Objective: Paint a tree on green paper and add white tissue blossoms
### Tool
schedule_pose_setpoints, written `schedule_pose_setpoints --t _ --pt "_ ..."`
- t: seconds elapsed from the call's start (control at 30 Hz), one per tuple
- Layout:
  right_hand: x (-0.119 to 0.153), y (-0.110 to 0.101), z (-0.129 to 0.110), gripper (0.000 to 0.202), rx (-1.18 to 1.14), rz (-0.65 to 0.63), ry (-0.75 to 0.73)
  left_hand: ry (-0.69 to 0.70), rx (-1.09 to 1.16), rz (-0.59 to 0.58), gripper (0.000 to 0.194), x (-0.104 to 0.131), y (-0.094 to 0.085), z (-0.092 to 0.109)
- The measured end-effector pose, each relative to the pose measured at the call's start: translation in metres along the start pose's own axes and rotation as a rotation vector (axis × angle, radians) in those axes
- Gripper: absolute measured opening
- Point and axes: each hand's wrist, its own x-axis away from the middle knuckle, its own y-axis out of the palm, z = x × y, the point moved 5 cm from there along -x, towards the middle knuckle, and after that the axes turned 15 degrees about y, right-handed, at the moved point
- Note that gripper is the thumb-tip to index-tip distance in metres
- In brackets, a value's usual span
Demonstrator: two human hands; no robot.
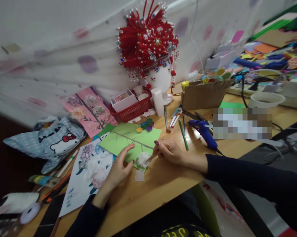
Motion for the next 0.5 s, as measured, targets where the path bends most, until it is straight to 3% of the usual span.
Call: schedule_pose_setpoints --t 0.23,0.5 --pt "0.003 0.001 -0.001 0.057 0.133 -0.023 -0.056 0.036 -0.305 -0.319 0.047 0.003 0.025 -0.031" --pt "0.01 0.007 -0.02 0.049 0.309 -0.079 -0.373 0.089 -0.44 -0.321 0.045 0.002 0.026 -0.027"
